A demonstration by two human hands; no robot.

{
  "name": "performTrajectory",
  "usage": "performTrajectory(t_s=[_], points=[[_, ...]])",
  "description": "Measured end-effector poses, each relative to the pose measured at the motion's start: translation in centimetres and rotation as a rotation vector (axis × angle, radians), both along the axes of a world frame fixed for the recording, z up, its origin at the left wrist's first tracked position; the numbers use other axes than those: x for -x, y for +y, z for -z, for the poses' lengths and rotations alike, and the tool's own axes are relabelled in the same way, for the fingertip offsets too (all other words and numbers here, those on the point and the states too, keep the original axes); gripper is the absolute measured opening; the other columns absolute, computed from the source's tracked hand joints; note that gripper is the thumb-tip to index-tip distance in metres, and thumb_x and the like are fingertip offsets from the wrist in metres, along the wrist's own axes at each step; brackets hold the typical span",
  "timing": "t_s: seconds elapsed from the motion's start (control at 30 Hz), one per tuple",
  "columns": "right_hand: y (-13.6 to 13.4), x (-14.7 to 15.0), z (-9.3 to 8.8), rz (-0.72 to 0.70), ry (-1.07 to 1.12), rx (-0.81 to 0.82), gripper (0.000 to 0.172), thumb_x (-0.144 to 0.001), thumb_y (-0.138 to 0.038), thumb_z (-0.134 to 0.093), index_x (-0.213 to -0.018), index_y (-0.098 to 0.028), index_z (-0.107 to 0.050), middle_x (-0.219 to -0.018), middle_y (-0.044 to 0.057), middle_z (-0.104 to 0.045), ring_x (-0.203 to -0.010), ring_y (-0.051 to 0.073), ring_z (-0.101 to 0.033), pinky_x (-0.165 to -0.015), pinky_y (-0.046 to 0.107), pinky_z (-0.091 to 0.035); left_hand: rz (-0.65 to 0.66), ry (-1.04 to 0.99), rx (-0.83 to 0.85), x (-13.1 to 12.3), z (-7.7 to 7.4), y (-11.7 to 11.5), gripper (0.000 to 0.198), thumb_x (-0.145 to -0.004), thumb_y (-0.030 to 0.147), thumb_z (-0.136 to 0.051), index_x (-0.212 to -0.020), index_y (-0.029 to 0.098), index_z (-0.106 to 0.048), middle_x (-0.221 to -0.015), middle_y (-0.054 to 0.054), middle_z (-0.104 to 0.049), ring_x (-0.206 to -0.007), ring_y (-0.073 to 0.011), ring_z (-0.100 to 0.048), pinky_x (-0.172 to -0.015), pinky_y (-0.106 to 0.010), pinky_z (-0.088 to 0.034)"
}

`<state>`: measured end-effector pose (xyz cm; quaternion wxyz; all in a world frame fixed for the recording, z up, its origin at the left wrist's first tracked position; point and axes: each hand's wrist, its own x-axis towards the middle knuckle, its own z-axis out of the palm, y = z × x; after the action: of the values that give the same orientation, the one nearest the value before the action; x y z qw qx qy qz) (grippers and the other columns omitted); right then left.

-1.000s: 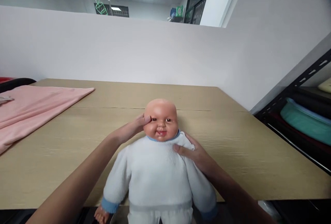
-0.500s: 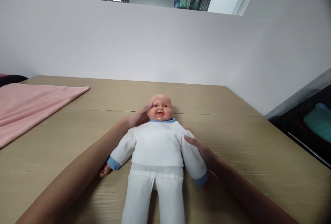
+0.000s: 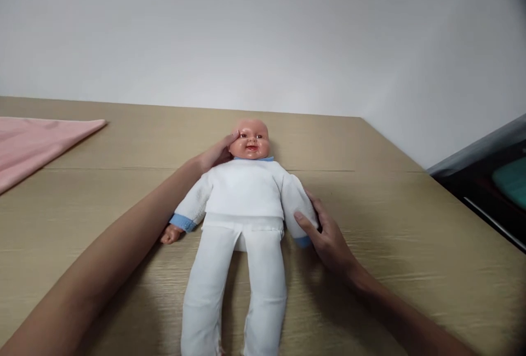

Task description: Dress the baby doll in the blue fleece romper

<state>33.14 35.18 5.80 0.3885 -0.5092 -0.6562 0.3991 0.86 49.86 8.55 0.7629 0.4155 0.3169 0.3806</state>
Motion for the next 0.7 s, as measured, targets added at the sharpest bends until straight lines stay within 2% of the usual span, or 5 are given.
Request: performTrajectory(t_s=[0.2, 0.37, 0.47, 0.57, 0.7], points=[[-0.5, 0.1, 0.2, 0.040, -0.155, -0.019, 0.065, -0.101, -0.063, -0.064, -0.156, -0.029, -0.053, -0.160, 0.011, -0.062, -0.147, 0.034, -0.058, -0.125, 0.053, -0.044, -0.056, 0.011, 0.009, 0.0, 0.7, 0.5, 0.059, -0.096, 0.068, -0.068, -0.134, 0.025, -0.079, -0.139, -0.004, -0.079, -0.141, -0.0303, -0.068, -0.113, -0.033, -0.061], [-0.4, -0.2, 0.1, 0.033, -0.223, -0.020, 0.063, -0.102, -0.065, -0.060, -0.154, -0.029, -0.055, -0.155, 0.009, -0.067, -0.140, 0.033, -0.064, -0.120, 0.049, -0.050, -0.053, 0.013, -0.001, 0.5, 1.1, 0.9, 0.067, -0.100, 0.068, -0.062, -0.143, 0.018, -0.071, -0.140, -0.006, -0.078, -0.141, -0.0313, -0.067, -0.124, -0.041, -0.050], [-0.2, -0.5, 0.2, 0.023, -0.271, -0.028, 0.061, -0.102, -0.065, -0.059, -0.154, -0.031, -0.056, -0.154, 0.007, -0.068, -0.140, 0.033, -0.065, -0.119, 0.048, -0.052, -0.019, -0.017, -0.029, 0.7, 1.3, 1.1, 0.068, -0.101, 0.069, -0.061, -0.141, 0.015, -0.071, -0.142, -0.011, -0.077, -0.142, -0.0346, -0.066, -0.129, -0.047, -0.043], [-0.1, -0.7, 0.5, 0.042, -0.303, -0.034, 0.062, -0.102, -0.066, -0.059, -0.154, -0.034, -0.055, -0.156, 0.005, -0.067, -0.141, 0.033, -0.065, -0.118, 0.048, -0.054, 0.034, -0.043, -0.006, 0.4, 1.2, 1.1, 0.068, -0.099, 0.070, -0.063, -0.136, 0.015, -0.075, -0.143, -0.015, -0.076, -0.143, -0.0376, -0.065, -0.130, -0.050, -0.043], [-0.2, -0.8, 0.8, 0.083, -0.351, -0.066, 0.061, -0.101, -0.069, -0.058, -0.151, -0.035, -0.058, -0.148, 0.005, -0.072, -0.134, 0.035, -0.070, -0.111, 0.049, -0.059, 0.031, -0.067, 0.022, -0.4, 1.0, 0.9, 0.066, -0.098, 0.069, -0.065, -0.135, 0.015, -0.075, -0.143, -0.015, -0.076, -0.142, -0.0372, -0.066, -0.129, -0.050, -0.045]])
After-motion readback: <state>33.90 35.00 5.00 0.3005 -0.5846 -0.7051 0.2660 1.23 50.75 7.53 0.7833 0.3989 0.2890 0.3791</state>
